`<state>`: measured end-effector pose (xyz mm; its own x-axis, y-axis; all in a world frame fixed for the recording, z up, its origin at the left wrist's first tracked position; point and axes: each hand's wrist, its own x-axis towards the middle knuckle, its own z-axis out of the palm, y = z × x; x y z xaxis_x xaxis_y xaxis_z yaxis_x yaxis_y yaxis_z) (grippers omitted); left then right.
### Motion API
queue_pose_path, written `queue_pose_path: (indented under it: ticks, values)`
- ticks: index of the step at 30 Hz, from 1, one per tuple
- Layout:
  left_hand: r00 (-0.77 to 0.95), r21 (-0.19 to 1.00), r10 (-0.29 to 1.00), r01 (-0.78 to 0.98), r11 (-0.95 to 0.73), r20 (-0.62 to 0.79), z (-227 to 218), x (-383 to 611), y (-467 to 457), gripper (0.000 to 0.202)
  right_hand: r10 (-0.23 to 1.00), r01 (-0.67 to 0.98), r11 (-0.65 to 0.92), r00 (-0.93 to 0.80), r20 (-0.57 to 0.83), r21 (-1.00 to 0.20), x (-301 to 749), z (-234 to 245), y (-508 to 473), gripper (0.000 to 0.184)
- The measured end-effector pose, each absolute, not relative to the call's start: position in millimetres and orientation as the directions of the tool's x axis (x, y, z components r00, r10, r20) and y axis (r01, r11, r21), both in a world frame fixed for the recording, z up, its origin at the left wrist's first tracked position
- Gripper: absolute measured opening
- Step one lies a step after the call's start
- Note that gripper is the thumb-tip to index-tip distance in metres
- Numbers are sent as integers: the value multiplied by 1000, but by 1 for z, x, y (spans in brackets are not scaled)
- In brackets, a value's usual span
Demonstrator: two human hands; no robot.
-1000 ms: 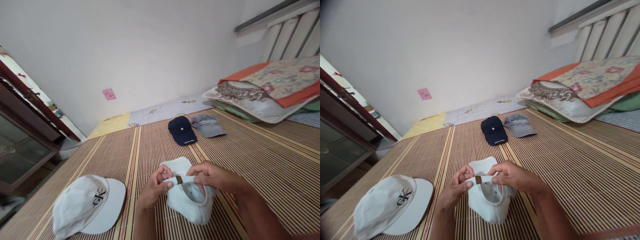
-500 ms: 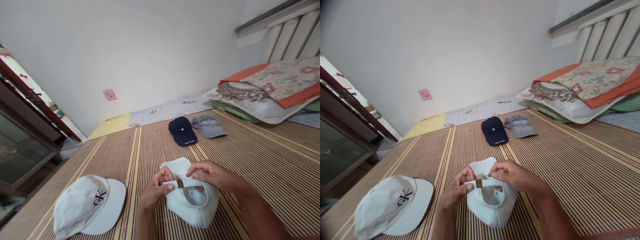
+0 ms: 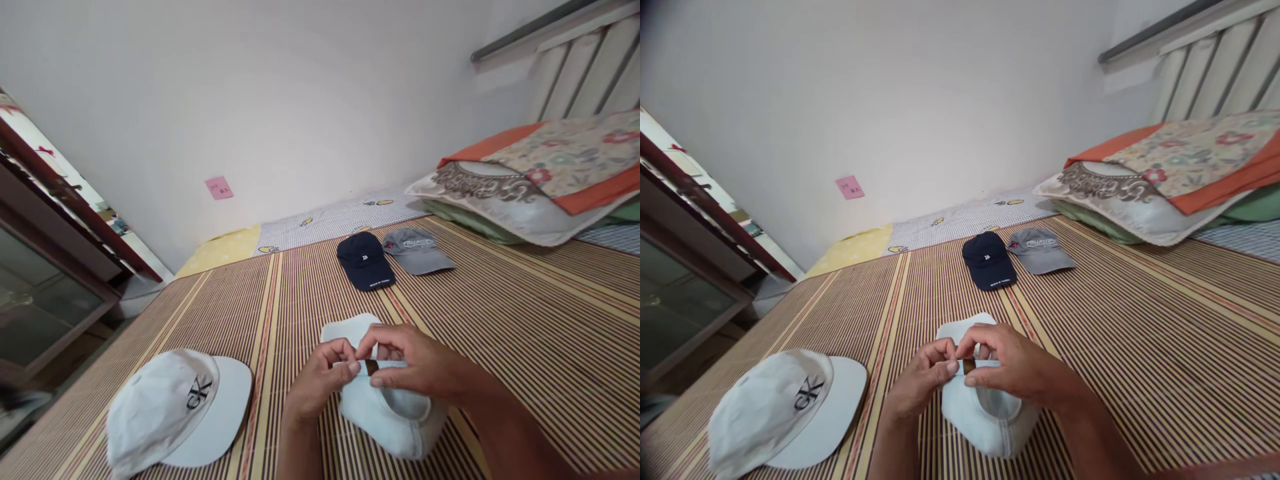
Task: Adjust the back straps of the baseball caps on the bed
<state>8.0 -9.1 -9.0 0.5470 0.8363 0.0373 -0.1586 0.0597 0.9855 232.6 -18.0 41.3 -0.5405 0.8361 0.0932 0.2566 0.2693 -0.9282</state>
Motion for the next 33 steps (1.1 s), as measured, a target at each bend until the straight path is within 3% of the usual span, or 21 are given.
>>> queue_pose_path:
  ticks: [6, 19, 33]
  values:
    - [535, 990, 844, -136, 40, 40, -8, 10, -10, 40, 867, 393, 326, -487, 106, -860, 224, 48, -24, 12]
    - [534, 989, 843, -145, 26, 56, -9, 13, -10, 35, 869, 469, 390, -471, 149, -793, 222, 41, -23, 13]
    - [513, 982, 857, -182, 56, 46, -5, 14, -11, 40, 877, 398, 293, -473, 79, -869, 228, 46, -26, 17]
